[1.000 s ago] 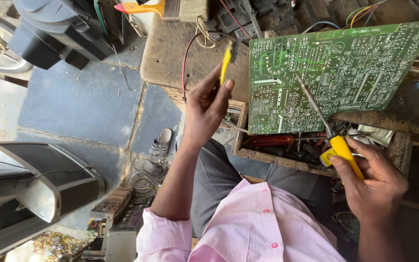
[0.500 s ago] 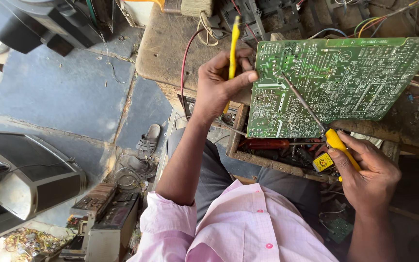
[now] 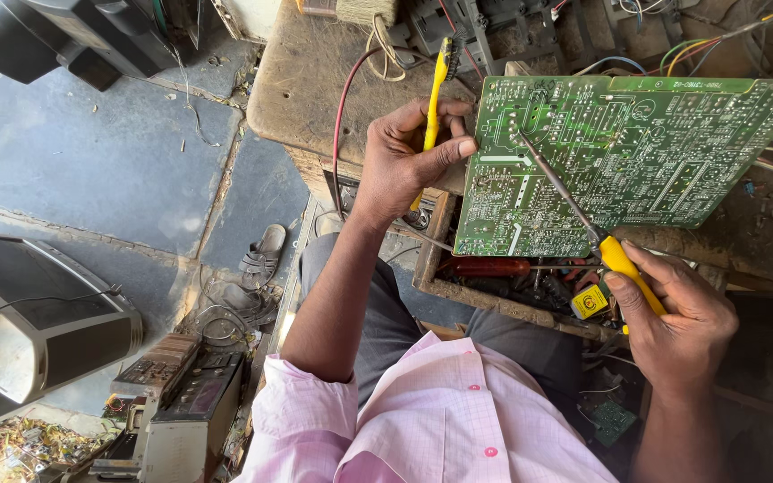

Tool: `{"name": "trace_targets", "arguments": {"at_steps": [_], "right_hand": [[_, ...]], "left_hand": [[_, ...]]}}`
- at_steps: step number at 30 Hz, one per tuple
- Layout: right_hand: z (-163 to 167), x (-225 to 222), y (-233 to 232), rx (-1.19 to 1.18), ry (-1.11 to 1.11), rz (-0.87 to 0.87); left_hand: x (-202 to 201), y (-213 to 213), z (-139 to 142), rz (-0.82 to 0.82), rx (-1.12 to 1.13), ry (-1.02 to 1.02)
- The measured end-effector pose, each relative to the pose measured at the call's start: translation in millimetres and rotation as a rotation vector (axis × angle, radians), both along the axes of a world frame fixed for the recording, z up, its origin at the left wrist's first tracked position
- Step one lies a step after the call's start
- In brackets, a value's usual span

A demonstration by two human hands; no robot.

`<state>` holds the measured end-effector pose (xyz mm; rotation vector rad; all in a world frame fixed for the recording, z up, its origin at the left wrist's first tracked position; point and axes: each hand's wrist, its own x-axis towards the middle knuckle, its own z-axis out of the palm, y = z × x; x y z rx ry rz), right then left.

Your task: The person uses a soldering iron and a small brush to work on a green circuit board. They repeatedly apply the soldering iron to various points on the board while brushing nearby areas, then reposition the board and continue soldering.

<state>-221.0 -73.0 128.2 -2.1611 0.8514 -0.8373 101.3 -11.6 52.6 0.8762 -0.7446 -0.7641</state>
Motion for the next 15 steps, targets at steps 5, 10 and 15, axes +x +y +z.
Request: {"name": "trace_targets", "arguments": {"at_steps": [5,10,15], "right_hand": [[1,-1,-1,-0.028,0.004,0.002],[4,-3,7,-0.090,0.057,-0.017],[9,-2,25,-0.205,0.104,-0.006]], "left_hand": [[1,-1,-1,0.014,0.026,-0.029],[1,-2,-1,0.012,-0.011,-0.042],[1,0,0,0.001,0.031,-0.007]]}}
